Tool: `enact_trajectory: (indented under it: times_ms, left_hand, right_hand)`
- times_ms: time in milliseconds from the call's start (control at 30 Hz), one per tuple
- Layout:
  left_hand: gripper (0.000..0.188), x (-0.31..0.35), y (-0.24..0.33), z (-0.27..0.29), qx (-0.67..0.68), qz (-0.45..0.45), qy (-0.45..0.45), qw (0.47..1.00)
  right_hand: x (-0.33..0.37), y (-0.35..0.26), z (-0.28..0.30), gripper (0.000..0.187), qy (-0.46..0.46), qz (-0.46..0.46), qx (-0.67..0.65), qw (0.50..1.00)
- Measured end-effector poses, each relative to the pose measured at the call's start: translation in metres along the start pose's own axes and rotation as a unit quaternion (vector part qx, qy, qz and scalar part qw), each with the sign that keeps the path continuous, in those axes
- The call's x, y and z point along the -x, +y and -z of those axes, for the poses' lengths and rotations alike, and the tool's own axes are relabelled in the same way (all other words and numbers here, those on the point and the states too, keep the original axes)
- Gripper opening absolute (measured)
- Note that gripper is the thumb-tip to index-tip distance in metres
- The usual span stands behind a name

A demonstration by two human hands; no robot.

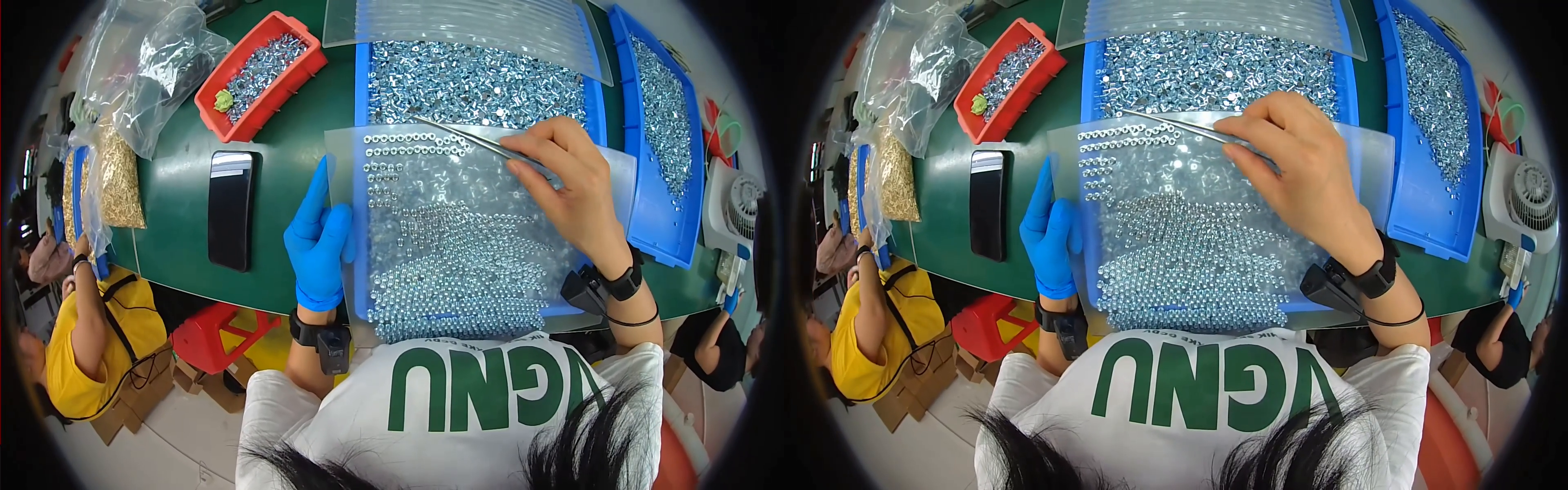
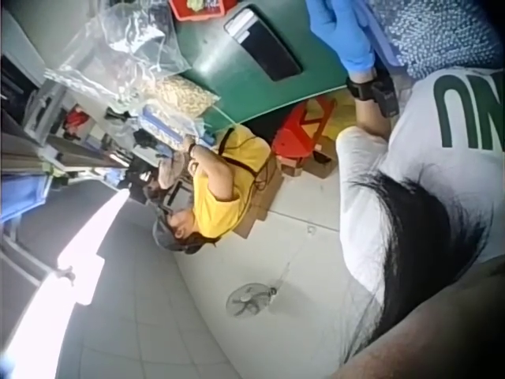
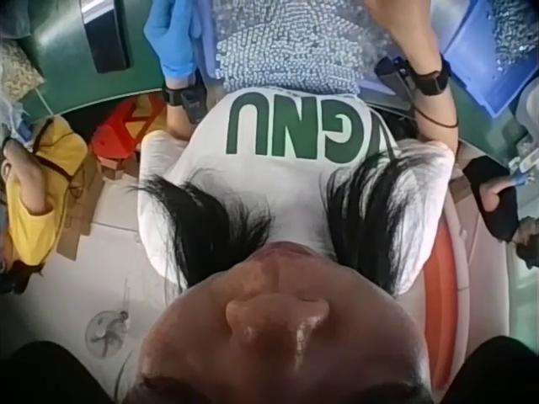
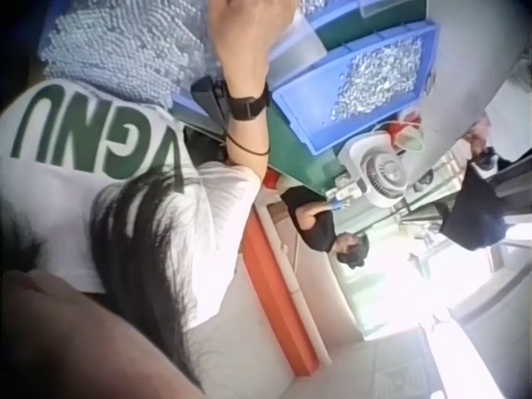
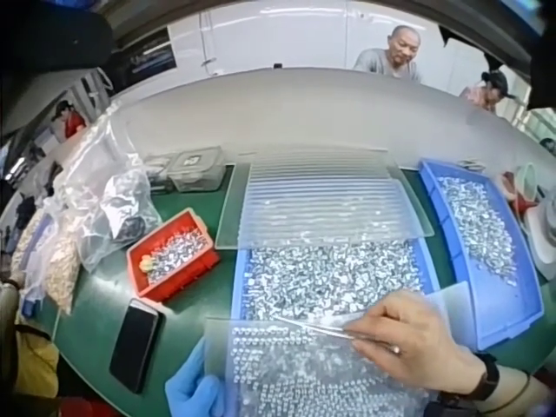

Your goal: The person uses tweezers to arrange small metal nuts into rows on a plastic sheet, then lifts the sheet to pour them into a blue tray. They then empty a red bin into a bag under the table and shake a grooved tray over the blue tray.

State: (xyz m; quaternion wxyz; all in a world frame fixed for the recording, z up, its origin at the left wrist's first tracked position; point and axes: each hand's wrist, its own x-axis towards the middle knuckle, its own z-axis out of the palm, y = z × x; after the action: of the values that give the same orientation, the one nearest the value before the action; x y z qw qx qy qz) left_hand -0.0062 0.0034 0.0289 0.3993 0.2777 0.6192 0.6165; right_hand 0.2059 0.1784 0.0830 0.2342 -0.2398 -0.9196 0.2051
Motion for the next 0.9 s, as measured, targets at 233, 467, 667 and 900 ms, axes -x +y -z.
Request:
enact_trajectory:
  times_ms: [233, 467, 667, 900]
  left_hand:
    - [0.046, -0.0011, 0.0004, 0.0001, 0.003, 0.008, -0.002, 1.000]
    - [0.047, -0.0028, 0.0022, -0.0056, 0.007, 0.011, 0.027, 1.000]
    - [0.046, -0.0025, 0.0036, -0.0041, -0.005, 0.008, 0.016, 1.000]
    - [0.046, -0.0032, -0.0005, -0.0005, -0.004, -0.004, 0.022, 1.000]
  right_hand:
    - [-0.0001, -0.0005, -0.0009, 0.025, -0.009, 0.019, -0.002, 1.000]
    - [0.0025, -0.0002, 0.0003, 0.027, -0.025, 0.041, -0.001, 0.999]
    - [0.0041, -0.0016, -0.0005, 0.028, -0.031, 0.035, -0.004, 0.999]
    - [0.0037, -0.0024, -0.0001, 0.027, -0.035, 0.031, -0.002, 0.999]
